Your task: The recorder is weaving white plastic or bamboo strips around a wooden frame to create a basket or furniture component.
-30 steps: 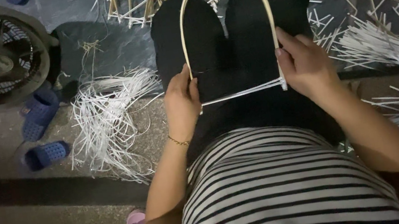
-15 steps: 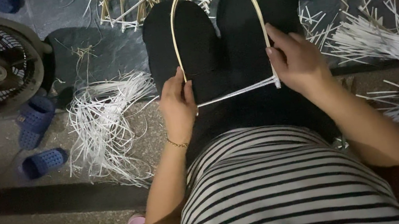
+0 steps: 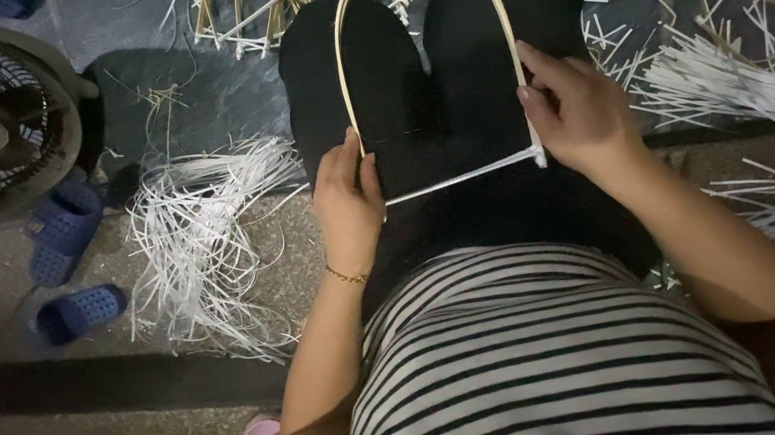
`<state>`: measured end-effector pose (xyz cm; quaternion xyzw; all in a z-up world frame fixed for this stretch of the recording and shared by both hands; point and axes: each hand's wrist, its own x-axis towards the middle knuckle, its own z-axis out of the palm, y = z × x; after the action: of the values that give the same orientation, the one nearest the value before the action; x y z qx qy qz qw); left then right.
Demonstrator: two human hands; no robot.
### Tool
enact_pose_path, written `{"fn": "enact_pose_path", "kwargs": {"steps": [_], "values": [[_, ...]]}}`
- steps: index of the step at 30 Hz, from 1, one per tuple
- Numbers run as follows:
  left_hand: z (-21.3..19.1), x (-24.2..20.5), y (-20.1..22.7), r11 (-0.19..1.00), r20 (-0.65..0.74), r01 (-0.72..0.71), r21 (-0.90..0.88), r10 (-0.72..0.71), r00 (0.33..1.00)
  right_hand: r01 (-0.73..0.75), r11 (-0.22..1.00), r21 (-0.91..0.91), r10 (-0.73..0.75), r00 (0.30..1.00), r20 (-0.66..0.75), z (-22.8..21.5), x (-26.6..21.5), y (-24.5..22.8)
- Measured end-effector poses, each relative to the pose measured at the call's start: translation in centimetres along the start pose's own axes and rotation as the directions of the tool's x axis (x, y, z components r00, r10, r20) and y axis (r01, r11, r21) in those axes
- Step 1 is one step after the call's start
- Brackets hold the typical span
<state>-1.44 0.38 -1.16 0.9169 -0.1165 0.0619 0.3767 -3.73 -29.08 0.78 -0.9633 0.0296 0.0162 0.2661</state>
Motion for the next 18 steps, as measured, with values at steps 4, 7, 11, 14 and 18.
{"fn": "enact_pose_path", "kwargs": {"steps": [4, 7, 11, 14, 18], "values": [[0.2, 0.0, -0.4, 1.0, 0.013, 0.008, -0.014, -0.008, 1.0, -0.073, 0.974, 0.212, 0.062, 0.996, 0.06, 0.8, 0.1, 1.6], [0.2, -0.1, -0.7, 0.998, 0.009, 0.041, -0.04, -0.04, 0.999, 0.014, 0.967, 0.254, -0.011, 1.0, -0.014, 1.7, 0.0, 3.1], [-0.2, 0.0, -0.5, 0.997, -0.013, 0.026, -0.066, -0.027, 1.0, -0.167, 0.947, 0.275, 0.118, 0.976, 0.185, -0.4, 0.6, 0.8], [0.3, -0.2, -1.5, 0.994, -0.03, 0.022, -0.106, -0.026, 0.999, -0.204, 0.944, 0.26, 0.137, 0.957, 0.254, -0.3, 0.6, 1.4], [0.1, -0.1, -2.7, 0.869, 0.149, 0.385, -0.311, -0.356, 0.923, -0.211, 0.862, 0.462, 0.131, 0.971, 0.198, -0.5, 0.0, 0.9]]}}
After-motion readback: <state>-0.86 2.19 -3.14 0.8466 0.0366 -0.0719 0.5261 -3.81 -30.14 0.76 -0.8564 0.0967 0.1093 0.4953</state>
